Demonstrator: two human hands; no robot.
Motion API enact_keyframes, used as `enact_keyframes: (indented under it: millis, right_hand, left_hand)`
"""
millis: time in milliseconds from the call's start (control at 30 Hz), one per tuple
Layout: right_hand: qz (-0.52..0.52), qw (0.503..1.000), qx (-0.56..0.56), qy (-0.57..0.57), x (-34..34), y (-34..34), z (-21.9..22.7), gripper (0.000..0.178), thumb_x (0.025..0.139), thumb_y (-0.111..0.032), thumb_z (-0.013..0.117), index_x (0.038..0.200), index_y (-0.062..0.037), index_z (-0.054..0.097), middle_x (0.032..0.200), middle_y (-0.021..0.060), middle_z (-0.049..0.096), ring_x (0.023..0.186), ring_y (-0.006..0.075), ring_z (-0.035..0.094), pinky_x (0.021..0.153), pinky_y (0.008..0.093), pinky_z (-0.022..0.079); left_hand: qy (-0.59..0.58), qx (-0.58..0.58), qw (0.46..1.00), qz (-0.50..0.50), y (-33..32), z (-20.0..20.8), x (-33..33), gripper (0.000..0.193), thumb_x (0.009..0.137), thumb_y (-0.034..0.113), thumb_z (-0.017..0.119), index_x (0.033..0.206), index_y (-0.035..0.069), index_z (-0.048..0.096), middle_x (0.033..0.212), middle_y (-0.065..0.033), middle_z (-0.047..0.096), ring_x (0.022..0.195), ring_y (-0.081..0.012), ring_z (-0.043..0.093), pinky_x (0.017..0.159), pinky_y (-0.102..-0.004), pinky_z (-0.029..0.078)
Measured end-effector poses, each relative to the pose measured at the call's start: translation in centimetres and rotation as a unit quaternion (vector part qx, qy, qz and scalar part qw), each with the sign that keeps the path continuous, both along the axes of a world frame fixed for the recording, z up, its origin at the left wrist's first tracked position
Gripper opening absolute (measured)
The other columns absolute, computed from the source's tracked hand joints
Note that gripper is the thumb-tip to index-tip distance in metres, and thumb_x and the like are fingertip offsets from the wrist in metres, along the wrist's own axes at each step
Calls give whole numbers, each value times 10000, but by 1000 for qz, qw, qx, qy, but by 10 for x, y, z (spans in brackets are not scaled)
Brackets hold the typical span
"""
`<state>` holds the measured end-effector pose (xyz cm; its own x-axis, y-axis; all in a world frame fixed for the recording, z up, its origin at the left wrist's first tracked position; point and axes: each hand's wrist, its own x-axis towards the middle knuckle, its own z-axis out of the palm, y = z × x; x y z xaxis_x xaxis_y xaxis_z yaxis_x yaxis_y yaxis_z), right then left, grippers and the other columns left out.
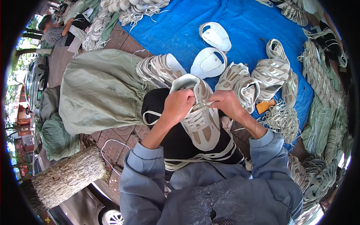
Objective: The person is sitting on a blue tarp outdoors, lacing a white sneaker with a thick white rope. They thread the rope through the eyelets of the shoe, pulling it tight and adjusting the loops to secure the lacing.
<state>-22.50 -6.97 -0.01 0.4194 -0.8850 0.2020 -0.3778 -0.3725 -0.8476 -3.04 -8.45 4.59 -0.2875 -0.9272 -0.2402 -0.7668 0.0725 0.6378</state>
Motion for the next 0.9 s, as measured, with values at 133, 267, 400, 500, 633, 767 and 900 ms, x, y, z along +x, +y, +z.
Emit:
enact_keyframes:
  millis: [133,267,400,500,633,767,900]
  right_hand:
    - [32,994,-56,93,-2,2,11,144,685,-101,678,805,-27,649,674,78,598,585,97,532,534,249,424]
    - [14,997,79,24,-1,1,18,145,711,-204,637,736,-61,624,655,74,584,580,207,544,523,306,425]
    - [30,991,117,61,0,-3,19,168,735,-210,635,769,-45,643,654,79,590,534,156,520,513,274,405]
    - [60,992,72,85,3,-1,20,169,731,-229,628,766,-64,641,646,72,582,538,198,522,515,285,407]
    - [83,991,39,100,9,-4,26,152,722,-230,622,751,-81,631,629,76,565,563,253,527,526,300,418]
    - [90,992,19,84,12,-5,20,148,712,-193,632,751,-50,625,637,85,567,579,241,548,540,309,428]
    - [55,995,77,5,15,-2,22,143,688,-140,655,759,-21,622,664,91,580,593,230,560,546,307,435]
  left_hand:
    - [7,-9,1000,16,4,-3,2,140,751,166,524,770,79,633,687,-116,611,671,-299,593,625,-390,459]
    - [-13,-52,999,7,8,-2,2,131,761,163,532,802,75,620,665,-128,603,646,-300,594,598,-395,463]
    - [-2,-125,992,-3,20,13,0,190,765,134,552,947,81,564,643,-136,590,615,-304,590,564,-393,464]
    - [38,-82,995,-31,23,20,1,277,760,80,563,1032,85,513,652,-132,575,595,-278,578,553,-364,456]
    - [85,-64,993,-57,20,16,2,190,767,49,550,956,61,564,665,-120,561,570,-226,556,555,-305,445]
    - [99,-69,990,-73,17,11,3,95,778,64,545,860,48,589,701,-110,586,605,-233,571,566,-306,449]
    - [72,-99,992,-43,21,8,-1,77,780,89,549,828,49,595,700,-125,596,620,-258,591,560,-320,456]
